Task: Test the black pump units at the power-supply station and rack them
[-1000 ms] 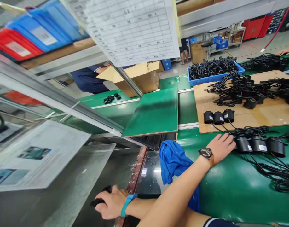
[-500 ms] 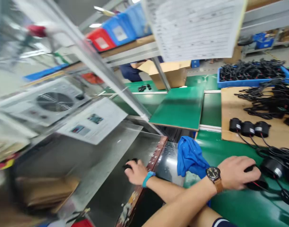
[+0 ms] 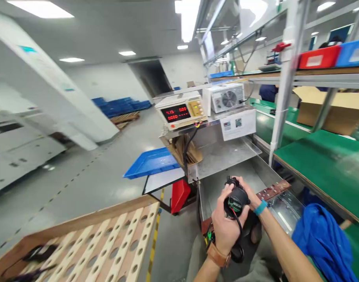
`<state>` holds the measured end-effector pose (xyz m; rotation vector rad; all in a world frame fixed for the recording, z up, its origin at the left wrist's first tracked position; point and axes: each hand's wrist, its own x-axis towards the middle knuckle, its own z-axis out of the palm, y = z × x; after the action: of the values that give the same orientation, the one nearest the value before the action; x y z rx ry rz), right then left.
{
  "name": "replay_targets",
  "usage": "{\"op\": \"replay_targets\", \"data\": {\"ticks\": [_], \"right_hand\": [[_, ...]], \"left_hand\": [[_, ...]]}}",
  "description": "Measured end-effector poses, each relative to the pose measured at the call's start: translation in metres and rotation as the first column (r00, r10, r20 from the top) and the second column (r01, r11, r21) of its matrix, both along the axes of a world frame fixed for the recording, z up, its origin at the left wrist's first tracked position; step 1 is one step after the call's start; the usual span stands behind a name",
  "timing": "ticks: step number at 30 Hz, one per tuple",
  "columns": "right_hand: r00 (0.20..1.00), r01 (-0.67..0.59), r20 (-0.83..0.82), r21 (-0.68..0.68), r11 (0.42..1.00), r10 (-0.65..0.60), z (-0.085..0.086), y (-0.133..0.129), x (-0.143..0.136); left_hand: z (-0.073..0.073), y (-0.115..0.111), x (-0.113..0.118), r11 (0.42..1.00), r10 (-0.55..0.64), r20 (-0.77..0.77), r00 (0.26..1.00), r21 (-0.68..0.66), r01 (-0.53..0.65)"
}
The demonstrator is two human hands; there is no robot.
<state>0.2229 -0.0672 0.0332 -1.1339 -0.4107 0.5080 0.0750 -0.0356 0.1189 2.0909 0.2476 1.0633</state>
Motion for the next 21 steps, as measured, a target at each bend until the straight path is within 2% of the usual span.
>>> {"op": "replay_targets", "data": {"ticks": [2,3,6,9,13,18,21], "right_hand": [[0.977,-0.185,-0.09,0.111,0.976,0.195,0.016,0.005,-0.014],[0.962,-0.236,-0.111,0.133,0.963,0.251,0.023,0.007,-0.021],[0.958,-0.26,-0.101,0.072,0.963,0.266,0.036,0.015,-0.038],[0.963,-0.268,-0.037,0.019,0.963,0.268,0.042,0.021,-0.047],[0.957,-0.287,0.03,-0.041,0.957,0.288,0.047,0.027,-0.053],[0.975,-0.223,-0.008,-0.106,0.969,0.224,0.046,0.041,-0.06],[0.972,-0.199,-0.133,-0.041,0.979,0.192,0.043,0.048,-0.06]], "left_hand": [[-0.014,0.032,0.002,0.992,0.128,-0.039,0.991,0.025,-0.127],[-0.021,0.044,0.003,0.986,0.164,-0.049,0.985,0.038,-0.162],[-0.038,0.066,0.007,0.979,0.194,-0.054,0.98,0.072,-0.19],[-0.047,0.074,0.007,0.978,0.198,-0.055,0.979,0.081,-0.194],[-0.053,0.079,0.005,0.97,0.243,-0.063,0.968,-0.002,-0.244],[-0.06,0.086,0.006,0.974,0.211,-0.096,0.973,-0.061,-0.217],[-0.065,0.083,0.004,0.965,0.153,-0.078,0.985,-0.205,-0.166]]}}
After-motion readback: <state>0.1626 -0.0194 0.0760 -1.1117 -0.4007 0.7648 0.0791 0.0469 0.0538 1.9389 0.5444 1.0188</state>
